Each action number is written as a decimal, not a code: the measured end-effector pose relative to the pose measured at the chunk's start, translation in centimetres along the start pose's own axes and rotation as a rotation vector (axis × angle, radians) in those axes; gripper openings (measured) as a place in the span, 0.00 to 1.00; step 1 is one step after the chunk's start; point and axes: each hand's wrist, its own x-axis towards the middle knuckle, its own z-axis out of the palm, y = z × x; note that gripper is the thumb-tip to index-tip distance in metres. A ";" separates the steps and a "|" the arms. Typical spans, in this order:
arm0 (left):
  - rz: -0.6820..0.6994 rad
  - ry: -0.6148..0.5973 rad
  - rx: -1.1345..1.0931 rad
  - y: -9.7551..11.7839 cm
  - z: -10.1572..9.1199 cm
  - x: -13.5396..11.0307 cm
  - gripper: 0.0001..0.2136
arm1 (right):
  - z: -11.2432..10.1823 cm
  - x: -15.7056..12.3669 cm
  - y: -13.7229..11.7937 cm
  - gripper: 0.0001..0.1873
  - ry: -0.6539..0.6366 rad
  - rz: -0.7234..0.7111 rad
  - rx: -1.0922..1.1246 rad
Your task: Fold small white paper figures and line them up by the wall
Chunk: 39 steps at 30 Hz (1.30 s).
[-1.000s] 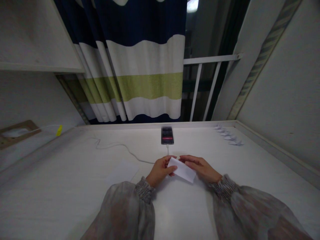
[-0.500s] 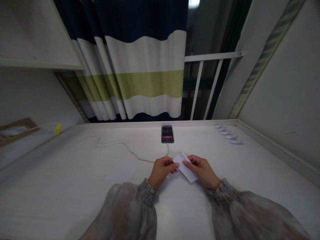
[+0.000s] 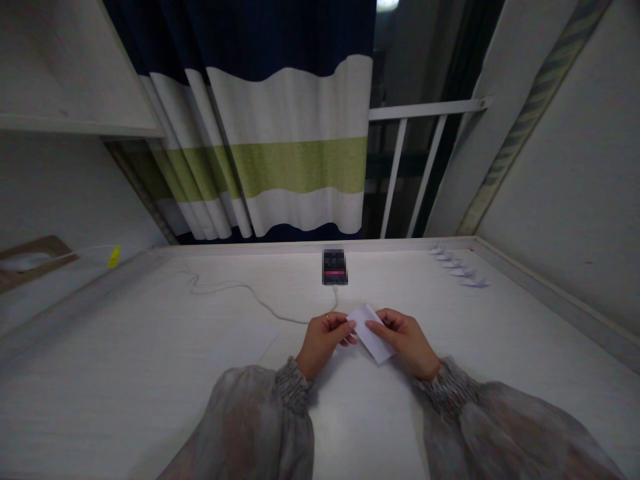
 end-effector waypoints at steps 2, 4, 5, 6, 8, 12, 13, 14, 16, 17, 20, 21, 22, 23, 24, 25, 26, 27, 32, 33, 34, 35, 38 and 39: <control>0.006 0.004 -0.008 0.1 0.0 0.0 0.11 | -0.1 0.0 0.0 0.15 0.006 -0.003 -0.008; 0.014 0.020 -0.012 0.1 0.0 0.0 0.12 | -0.1 0.0 -0.1 0.15 0.007 -0.004 -0.020; 0.019 0.028 -0.014 0.1 0.1 0.0 0.12 | -0.1 -0.1 -0.1 0.15 0.006 -0.003 -0.026; 0.025 0.034 -0.016 0.1 0.1 0.0 0.12 | -0.1 -0.1 -0.2 0.16 0.004 -0.002 -0.029; 0.033 0.039 -0.020 0.1 0.1 0.0 0.12 | 0.0 -0.2 -0.3 0.16 0.002 0.003 -0.031; 0.036 0.049 -0.030 0.2 0.2 0.0 0.11 | 0.0 -0.3 -0.4 0.16 0.004 0.016 -0.019; 0.035 0.050 -0.033 0.2 0.2 0.0 0.11 | 0.0 -0.3 -0.4 0.16 0.003 0.018 -0.014; 0.035 0.053 -0.036 0.3 0.2 -0.1 0.11 | 0.0 -0.3 -0.4 0.16 0.003 0.019 -0.010; 0.034 0.055 -0.034 0.3 0.2 -0.1 0.11 | 0.0 -0.4 -0.4 0.16 0.006 0.016 -0.004; 0.035 0.054 -0.028 0.3 0.2 -0.1 0.11 | 0.0 -0.4 -0.4 0.16 0.008 0.015 -0.002; 0.040 0.051 -0.016 0.2 0.2 -0.1 0.11 | 0.0 -0.3 -0.5 0.16 0.012 0.011 0.007; 0.042 0.049 -0.015 0.2 0.1 -0.1 0.11 | 0.0 -0.3 -0.5 0.16 0.010 0.012 0.011; 0.045 0.047 -0.016 0.1 0.1 0.0 0.11 | 0.1 -0.3 -0.5 0.16 0.008 0.013 0.014; 0.047 0.046 -0.019 0.1 0.1 0.0 0.11 | 0.1 -0.3 -0.6 0.16 0.005 0.014 0.015; 0.048 0.046 -0.022 0.1 0.1 0.0 0.10 | 0.1 -0.3 -0.6 0.16 0.003 0.016 0.015; 0.047 0.046 -0.023 0.1 0.1 0.0 0.10 | 0.0 -0.3 -0.6 0.15 0.002 0.016 0.013; 0.046 0.048 -0.024 0.1 0.1 0.0 0.10 | 0.0 -0.3 -0.5 0.15 0.001 0.015 0.009; 0.043 0.048 -0.022 0.2 0.1 0.0 0.10 | 0.0 -0.3 -0.5 0.15 0.002 0.012 0.006; 0.046 0.040 -0.012 0.2 0.1 0.0 0.10 | 0.0 -0.3 -0.4 0.15 0.019 0.000 0.007; 0.050 0.040 -0.011 0.2 0.1 0.0 0.10 | 0.0 -0.3 -0.4 0.15 0.021 0.001 0.005; 0.052 0.041 -0.011 0.1 0.1 0.0 0.10 | 0.0 -0.3 -0.4 0.15 0.022 0.000 0.002; 0.054 0.040 -0.010 0.1 0.0 0.0 0.10 | 0.1 -0.3 -0.5 0.15 0.022 -0.003 -0.001; 0.057 0.040 -0.015 0.0 0.0 0.1 0.10 | 0.1 -0.4 -0.6 0.15 0.017 -0.007 0.000; 0.057 0.044 -0.017 0.0 0.0 0.1 0.10 | 0.1 -0.5 -0.6 0.15 0.013 -0.005 0.003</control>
